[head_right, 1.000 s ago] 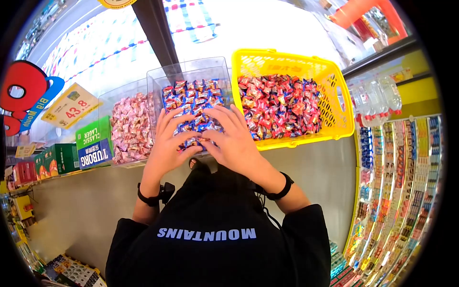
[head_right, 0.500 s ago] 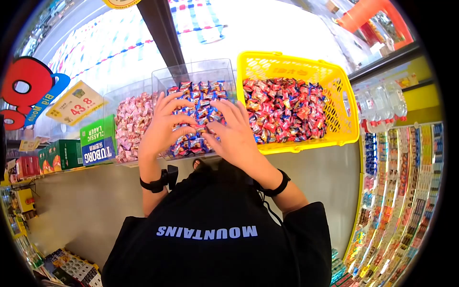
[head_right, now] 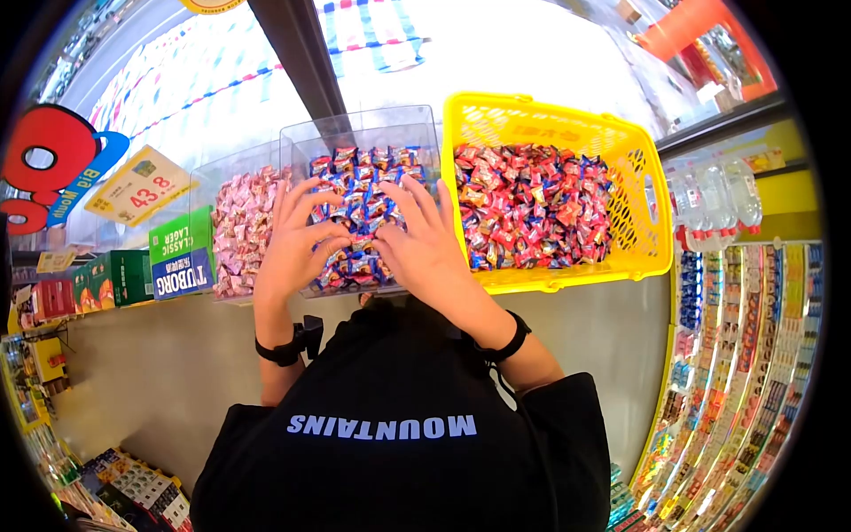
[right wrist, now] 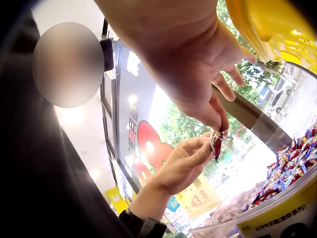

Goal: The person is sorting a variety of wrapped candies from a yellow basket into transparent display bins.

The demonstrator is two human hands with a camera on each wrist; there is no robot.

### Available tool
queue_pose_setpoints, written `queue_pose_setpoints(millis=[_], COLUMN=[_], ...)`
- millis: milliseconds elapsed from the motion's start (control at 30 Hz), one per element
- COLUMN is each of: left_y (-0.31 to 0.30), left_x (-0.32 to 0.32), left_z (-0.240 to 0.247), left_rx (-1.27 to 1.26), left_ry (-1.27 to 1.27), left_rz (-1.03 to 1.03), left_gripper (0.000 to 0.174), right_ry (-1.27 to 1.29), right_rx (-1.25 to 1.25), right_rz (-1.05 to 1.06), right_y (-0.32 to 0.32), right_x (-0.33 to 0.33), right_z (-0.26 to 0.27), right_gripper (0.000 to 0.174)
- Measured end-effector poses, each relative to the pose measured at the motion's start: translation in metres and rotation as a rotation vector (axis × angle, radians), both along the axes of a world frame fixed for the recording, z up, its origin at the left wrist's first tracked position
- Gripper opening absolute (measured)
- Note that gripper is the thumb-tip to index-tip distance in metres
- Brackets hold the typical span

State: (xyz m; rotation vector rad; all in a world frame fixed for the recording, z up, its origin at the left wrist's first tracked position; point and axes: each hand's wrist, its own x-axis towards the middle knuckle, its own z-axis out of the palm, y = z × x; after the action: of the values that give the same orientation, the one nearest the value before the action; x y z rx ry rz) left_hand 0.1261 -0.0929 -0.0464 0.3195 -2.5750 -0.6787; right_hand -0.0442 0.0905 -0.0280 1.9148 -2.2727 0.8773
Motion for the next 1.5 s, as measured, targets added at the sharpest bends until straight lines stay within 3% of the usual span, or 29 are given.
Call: queue_pose_setpoints(millis=[200,300,600,800,1067,1500], left_y=[0.005,0.005,0.018,0.035,0.075,0.183], left_x=[0.016,0.018,-0.003,-0.031,-0.066,-0.146], left_z=[-0.008,-0.028,-0.017,-0.010,0.002,0.024], left_rx=[-0.120,-0.240,-0.128,-0.046,-0.027,-0.147], left_ry=[-0.290,-0.345,-0.037,0.078,0.127,0.002], left_rz=[0.041,0.151,0.098,-0.073,-0.208,-0.015], left_gripper=[0.013,0.024,0.041,0.047,0.050,0.051], right_ry=[0.008,0.016,0.067,0.089,0.009,-0.009], right_rx=[-0.029,-0.043,-0.019,0.032,-0.036,-0.065], right_rz=[-0.059,-0.081,-0.224,-0.352,-0.312,-0.104], right_y=[0.002,0.009,0.040,0.070,0.110,0.215], right_x=[-0.001,-0.002,0.006,0.017,-0.008,-0.133], right_z=[0.003,0.000,0.004,0.009,0.009,0.020], right_gripper=[0.037,0.045,0.046,0.056,0.056,0.052])
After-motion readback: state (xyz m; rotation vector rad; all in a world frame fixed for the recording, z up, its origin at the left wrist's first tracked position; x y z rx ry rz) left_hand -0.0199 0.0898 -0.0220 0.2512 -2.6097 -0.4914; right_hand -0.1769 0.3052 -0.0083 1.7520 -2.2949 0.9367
